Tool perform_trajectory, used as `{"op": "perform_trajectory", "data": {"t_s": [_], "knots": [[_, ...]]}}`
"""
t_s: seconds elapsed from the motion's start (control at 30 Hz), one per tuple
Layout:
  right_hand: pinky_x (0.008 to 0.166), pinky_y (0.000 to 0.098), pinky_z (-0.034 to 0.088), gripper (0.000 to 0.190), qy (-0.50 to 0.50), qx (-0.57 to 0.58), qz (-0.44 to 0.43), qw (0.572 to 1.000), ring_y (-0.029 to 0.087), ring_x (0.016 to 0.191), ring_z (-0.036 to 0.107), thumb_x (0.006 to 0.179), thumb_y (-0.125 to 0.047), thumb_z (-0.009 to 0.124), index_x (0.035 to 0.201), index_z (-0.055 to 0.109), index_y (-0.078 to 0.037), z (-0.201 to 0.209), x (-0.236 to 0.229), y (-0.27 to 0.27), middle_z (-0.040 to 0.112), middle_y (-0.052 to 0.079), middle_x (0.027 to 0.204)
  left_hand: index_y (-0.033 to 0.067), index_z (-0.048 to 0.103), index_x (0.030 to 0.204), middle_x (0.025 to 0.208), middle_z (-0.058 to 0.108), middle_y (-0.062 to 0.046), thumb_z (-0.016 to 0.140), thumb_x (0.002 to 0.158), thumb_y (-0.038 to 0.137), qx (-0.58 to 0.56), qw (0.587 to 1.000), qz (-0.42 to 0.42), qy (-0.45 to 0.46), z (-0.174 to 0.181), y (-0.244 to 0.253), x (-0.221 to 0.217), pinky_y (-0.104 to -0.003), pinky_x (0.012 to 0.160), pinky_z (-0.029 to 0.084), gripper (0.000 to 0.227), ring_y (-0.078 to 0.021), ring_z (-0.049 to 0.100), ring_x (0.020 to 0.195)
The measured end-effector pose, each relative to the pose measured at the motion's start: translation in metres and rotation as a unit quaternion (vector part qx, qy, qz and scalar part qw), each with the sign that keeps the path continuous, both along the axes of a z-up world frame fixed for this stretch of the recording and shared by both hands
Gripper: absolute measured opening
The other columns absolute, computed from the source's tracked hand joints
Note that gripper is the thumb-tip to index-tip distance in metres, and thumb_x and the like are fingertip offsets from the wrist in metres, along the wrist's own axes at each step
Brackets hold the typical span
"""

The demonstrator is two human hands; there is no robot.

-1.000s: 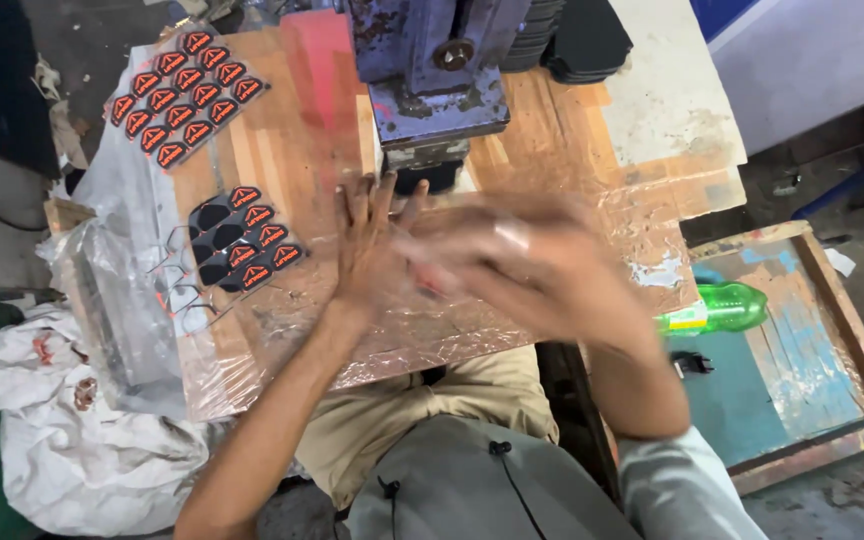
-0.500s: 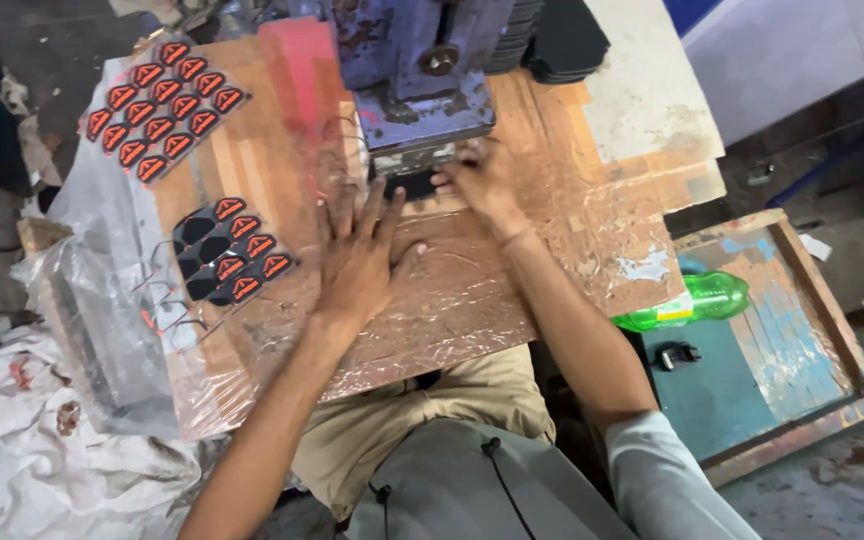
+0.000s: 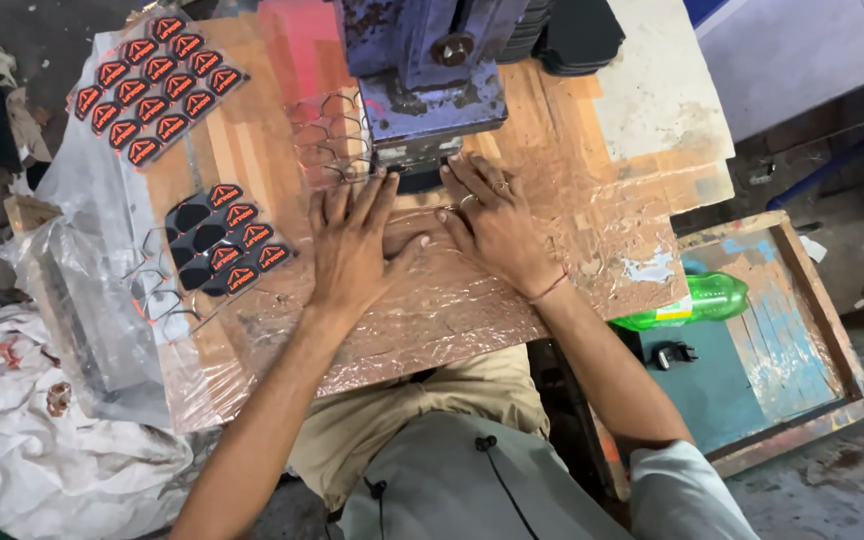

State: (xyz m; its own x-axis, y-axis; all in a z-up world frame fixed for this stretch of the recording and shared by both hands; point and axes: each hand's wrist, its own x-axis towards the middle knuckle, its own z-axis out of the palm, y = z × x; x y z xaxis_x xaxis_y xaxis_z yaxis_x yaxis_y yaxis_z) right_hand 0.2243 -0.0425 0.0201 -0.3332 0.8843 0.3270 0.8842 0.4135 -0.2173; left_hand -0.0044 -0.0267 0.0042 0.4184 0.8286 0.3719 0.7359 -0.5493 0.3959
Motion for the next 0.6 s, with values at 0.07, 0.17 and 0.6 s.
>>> {"op": "perform_trajectory", "data": {"t_s": [0.07,0.17,0.6], "knots": [[0.114,0.0505,0.037,0.05,-0.013,0.027,0.001,1.0,0.034,0.14,0.049,0.1,-0.031,0.066,0.141,0.061,-0.003,-0.006,0.002,0.0,0.059,0.017,0.148,0.0031,0.05,0.151,0.153,0.053,-0.014,0.072,0.09,0.056,-0.007,1.0,-0.001,-0.006,0.0,0.0,-0.001,-0.062,0.118,0.024,0.084,-0.0381,0.044,0.135],[0.114,0.0523,0.037,0.052,0.033,-0.002,-0.001,0.999,0.035,0.14,0.049,0.1,-0.032,0.066,0.145,0.059,-0.006,0.009,-0.004,-0.001,0.06,0.016,0.146,-0.0005,0.052,0.15,0.154,0.053,-0.015,0.072,0.09,0.055,-0.007,1.0,-0.01,-0.025,-0.004,0.003,-0.003,-0.061,0.117,0.025,0.084,-0.0375,0.043,0.138],[0.117,0.0559,0.035,0.058,0.005,0.016,-0.01,1.0,0.038,0.144,0.046,0.098,-0.029,0.061,0.148,0.053,-0.001,0.001,-0.011,-0.002,0.054,0.019,0.151,-0.0007,0.058,0.144,0.146,0.059,-0.018,0.077,0.089,0.042,-0.026,0.997,-0.017,-0.075,-0.001,0.008,-0.013,-0.055,0.121,0.026,0.072,-0.0376,0.047,0.14]]}}
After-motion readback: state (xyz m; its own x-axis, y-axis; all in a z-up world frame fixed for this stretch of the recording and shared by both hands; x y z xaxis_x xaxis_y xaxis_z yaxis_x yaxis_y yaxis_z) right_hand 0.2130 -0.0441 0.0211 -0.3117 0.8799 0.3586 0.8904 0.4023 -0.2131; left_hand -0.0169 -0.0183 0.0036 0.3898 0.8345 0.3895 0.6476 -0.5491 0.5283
